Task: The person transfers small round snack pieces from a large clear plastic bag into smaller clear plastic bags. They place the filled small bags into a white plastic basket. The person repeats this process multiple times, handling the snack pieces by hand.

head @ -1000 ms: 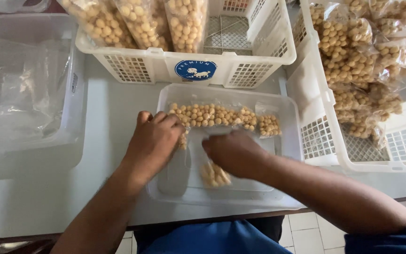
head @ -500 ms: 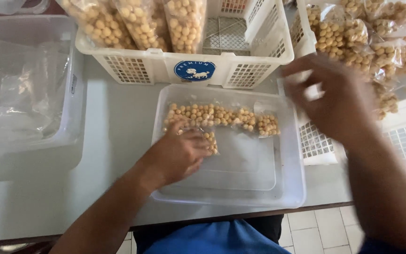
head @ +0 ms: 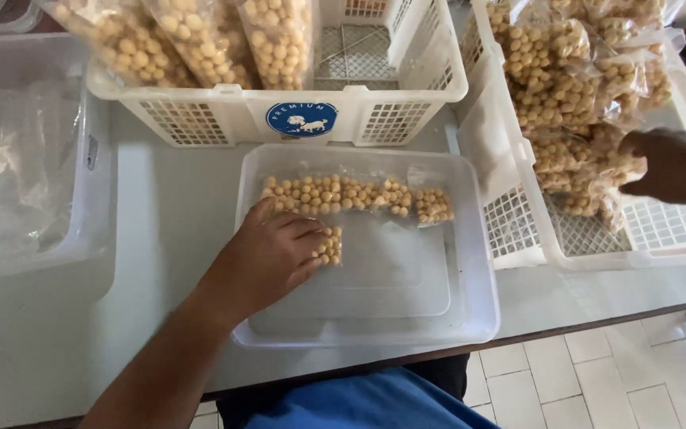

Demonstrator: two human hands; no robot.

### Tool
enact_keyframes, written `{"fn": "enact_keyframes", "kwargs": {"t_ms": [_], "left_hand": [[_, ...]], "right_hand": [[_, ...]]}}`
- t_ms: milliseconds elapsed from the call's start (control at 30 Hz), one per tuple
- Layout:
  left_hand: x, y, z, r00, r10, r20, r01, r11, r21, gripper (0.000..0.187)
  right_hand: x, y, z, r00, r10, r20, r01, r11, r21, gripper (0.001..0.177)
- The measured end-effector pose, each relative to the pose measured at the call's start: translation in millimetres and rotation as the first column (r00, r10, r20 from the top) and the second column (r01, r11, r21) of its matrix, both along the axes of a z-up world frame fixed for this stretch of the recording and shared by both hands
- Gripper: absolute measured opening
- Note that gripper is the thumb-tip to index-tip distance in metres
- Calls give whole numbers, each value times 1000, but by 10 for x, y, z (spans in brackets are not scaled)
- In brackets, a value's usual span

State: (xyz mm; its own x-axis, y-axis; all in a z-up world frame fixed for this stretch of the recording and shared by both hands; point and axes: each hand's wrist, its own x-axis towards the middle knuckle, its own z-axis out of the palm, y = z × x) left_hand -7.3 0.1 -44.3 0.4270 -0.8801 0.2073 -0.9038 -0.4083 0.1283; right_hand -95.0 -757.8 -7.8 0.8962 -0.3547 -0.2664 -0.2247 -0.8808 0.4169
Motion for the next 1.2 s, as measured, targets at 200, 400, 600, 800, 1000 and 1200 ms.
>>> {"fn": "enact_keyframes", "kwargs": {"t_ms": [200,400,600,800,1000,1200], "left_hand": [[4,-12,-6,999,-20,-30,20,1000,-8,39],[22,-25,-59,1000,-13,10,13,999,-33,39],[7,-16,-69,999,-19,32,19,1000,2,41],[2,-2,-51,998,-15,57,16,1000,-24,37],[12,-21,-38,998,-23,62,25,999,-40,39],[40,-10,11,999,-46,-24,44,997,-57,39]], "right_hand": [[5,-9,-10,979,0,205,-21,995,98,118],[130,645,-10,985,-169,28,154,946,285,161],[160,766,-96,967,-254,10,247,950,191,147],[216,239,-321,971,-239,-25,239,970,38,108],[-58,-545,-513,887,-422,187,257,789,558,47],[-228,-274,-151,781,-459,424,-113,563,819,19]]}}
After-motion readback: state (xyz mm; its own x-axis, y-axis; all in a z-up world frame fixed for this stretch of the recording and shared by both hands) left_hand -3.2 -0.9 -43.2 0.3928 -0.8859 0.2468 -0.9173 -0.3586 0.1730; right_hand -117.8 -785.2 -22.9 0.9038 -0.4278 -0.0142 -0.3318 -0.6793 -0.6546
